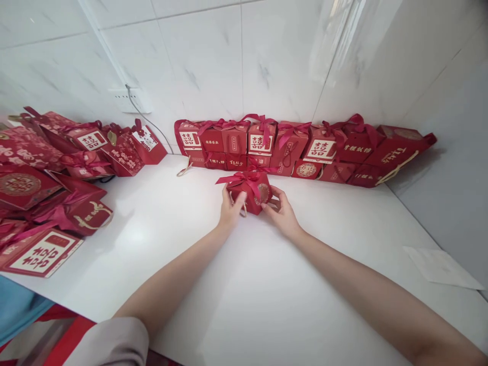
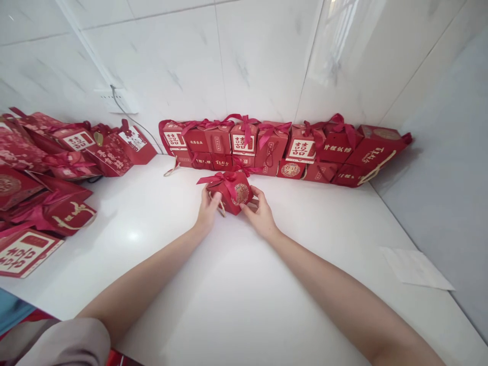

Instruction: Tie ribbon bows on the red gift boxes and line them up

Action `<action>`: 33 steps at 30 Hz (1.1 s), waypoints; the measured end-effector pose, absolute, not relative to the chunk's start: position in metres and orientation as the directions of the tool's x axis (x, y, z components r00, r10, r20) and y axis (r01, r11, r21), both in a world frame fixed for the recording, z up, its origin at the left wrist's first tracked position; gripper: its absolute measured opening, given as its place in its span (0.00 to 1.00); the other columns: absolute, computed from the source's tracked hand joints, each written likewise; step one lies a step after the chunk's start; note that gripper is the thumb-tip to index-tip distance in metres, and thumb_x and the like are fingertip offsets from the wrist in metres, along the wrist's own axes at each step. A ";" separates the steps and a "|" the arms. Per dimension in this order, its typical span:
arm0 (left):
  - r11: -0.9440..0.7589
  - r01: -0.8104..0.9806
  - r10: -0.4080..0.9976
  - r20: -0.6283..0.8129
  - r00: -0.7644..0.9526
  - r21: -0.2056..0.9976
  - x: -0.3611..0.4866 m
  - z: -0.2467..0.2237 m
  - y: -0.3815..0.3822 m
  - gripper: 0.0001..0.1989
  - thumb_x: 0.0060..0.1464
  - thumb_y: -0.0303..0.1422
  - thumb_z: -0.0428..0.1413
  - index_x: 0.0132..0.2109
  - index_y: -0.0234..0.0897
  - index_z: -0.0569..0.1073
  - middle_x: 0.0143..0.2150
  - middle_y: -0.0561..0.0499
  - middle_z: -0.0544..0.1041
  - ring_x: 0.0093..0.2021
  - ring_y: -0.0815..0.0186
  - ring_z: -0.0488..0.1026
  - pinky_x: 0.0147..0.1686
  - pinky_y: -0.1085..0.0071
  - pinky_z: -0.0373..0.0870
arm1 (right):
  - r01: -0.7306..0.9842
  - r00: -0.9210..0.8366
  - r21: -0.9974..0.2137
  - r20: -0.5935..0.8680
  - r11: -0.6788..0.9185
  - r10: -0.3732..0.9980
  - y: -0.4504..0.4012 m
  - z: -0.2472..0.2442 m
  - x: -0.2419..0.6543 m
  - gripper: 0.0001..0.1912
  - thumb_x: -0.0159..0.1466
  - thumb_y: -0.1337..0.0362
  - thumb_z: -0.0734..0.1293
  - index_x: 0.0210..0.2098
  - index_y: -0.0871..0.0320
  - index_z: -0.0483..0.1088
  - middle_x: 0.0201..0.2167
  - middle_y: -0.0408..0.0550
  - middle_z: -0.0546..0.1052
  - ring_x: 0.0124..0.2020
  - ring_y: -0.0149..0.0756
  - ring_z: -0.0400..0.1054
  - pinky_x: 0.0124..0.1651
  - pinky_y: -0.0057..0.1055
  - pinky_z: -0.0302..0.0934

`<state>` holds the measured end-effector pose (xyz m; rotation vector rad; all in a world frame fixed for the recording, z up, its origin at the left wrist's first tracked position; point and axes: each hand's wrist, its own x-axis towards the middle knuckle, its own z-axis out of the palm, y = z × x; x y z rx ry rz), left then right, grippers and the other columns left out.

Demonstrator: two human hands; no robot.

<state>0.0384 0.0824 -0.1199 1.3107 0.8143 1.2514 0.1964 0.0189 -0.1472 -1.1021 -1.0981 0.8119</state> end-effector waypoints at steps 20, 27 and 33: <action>0.192 -0.469 0.937 -0.018 0.350 0.862 0.050 -0.122 0.100 0.28 0.56 0.54 0.50 0.53 0.37 0.73 0.49 0.47 0.80 0.50 0.56 0.76 0.46 0.62 0.75 | 0.014 -0.018 -0.937 0.349 0.349 0.937 0.010 -0.140 0.203 0.36 0.66 0.46 0.63 0.68 0.44 0.46 0.73 0.44 0.40 0.70 0.43 0.46 0.65 0.43 0.56; 0.225 -0.414 0.931 -0.069 0.358 0.882 0.048 -0.118 0.096 0.30 0.56 0.55 0.49 0.55 0.39 0.71 0.50 0.48 0.79 0.48 0.56 0.77 0.33 0.68 0.74 | -0.021 -0.056 -0.957 0.290 0.290 0.955 0.010 -0.145 0.202 0.44 0.64 0.50 0.67 0.70 0.39 0.38 0.73 0.46 0.42 0.60 0.44 0.64 0.63 0.46 0.60; 0.227 -0.393 0.930 -0.078 0.360 0.891 0.048 -0.119 0.096 0.30 0.56 0.56 0.47 0.55 0.40 0.71 0.49 0.49 0.80 0.47 0.56 0.77 0.33 0.67 0.75 | -0.039 -0.054 -0.962 0.274 0.272 0.960 0.013 -0.147 0.203 0.45 0.63 0.49 0.68 0.70 0.39 0.38 0.73 0.48 0.44 0.54 0.43 0.70 0.62 0.48 0.61</action>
